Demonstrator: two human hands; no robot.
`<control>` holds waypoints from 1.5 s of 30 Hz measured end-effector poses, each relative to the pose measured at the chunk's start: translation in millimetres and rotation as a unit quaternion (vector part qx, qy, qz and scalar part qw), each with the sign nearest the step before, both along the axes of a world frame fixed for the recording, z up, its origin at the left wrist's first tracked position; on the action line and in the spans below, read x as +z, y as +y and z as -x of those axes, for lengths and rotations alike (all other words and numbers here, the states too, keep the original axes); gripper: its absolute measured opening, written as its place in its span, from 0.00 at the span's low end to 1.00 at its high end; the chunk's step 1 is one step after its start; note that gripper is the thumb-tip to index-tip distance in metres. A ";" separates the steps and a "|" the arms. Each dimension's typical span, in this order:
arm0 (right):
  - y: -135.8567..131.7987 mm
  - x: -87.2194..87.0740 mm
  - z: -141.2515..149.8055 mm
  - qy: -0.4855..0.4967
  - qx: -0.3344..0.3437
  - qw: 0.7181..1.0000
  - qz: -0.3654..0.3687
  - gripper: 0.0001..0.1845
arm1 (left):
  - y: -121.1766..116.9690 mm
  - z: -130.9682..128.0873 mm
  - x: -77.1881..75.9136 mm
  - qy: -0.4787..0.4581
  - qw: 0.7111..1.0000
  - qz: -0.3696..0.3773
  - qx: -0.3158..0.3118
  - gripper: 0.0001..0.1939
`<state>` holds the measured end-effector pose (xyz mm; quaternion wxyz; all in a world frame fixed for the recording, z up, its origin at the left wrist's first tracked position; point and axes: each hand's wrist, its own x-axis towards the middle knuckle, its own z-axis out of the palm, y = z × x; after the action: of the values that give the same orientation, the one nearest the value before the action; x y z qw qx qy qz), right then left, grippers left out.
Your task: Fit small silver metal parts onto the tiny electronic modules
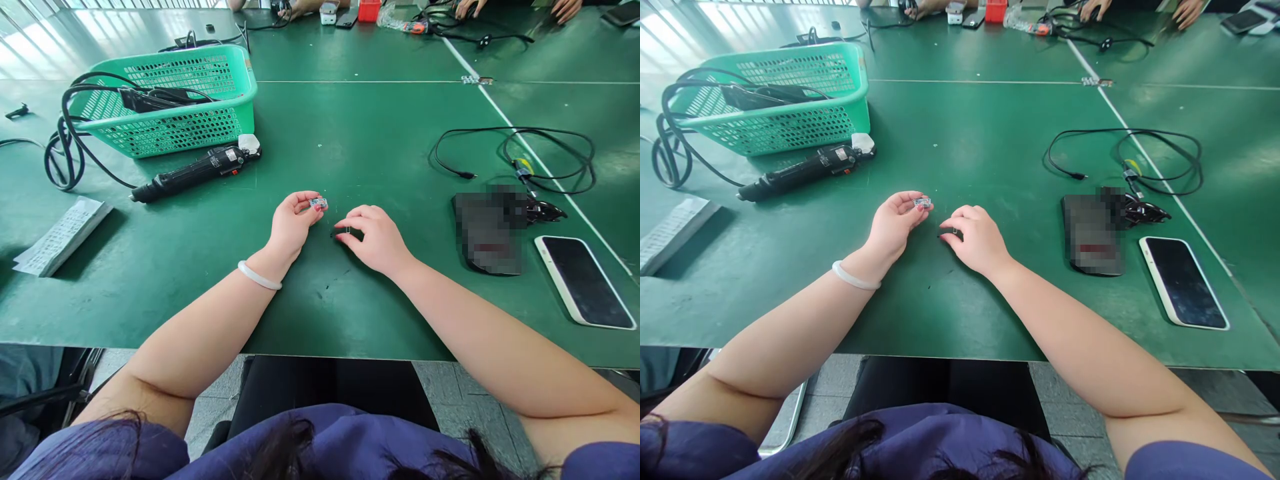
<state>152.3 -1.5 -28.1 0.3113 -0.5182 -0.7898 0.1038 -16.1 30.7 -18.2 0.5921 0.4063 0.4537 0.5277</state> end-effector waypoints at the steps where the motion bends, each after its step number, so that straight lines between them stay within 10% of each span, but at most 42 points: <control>1: -0.1 -1.3 2.1 -0.025 0.013 1.000 -0.003 0.07 | 0.4 0.3 -0.2 0.002 1.000 -0.003 0.007 0.08; 19: -0.8 5.7 1.4 0.071 -0.044 0.989 -0.126 0.08 | -10.6 -0.8 6.6 0.043 0.994 -0.029 -0.101 0.10; 30: -3.9 9.6 -0.9 0.006 -0.057 0.994 -0.095 0.12 | -12.6 -2.6 6.0 0.044 0.991 -0.039 -0.122 0.10; 45: 5.6 4.0 -9.6 0.166 -0.085 0.980 0.063 0.12 | -9.9 -3.5 4.4 0.007 0.985 -0.042 -0.167 0.08</control>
<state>161.9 4.1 -24.0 0.4126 -0.5777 -0.6719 0.2110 -12.5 20.7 -13.8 0.6512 0.5047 0.3604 0.4374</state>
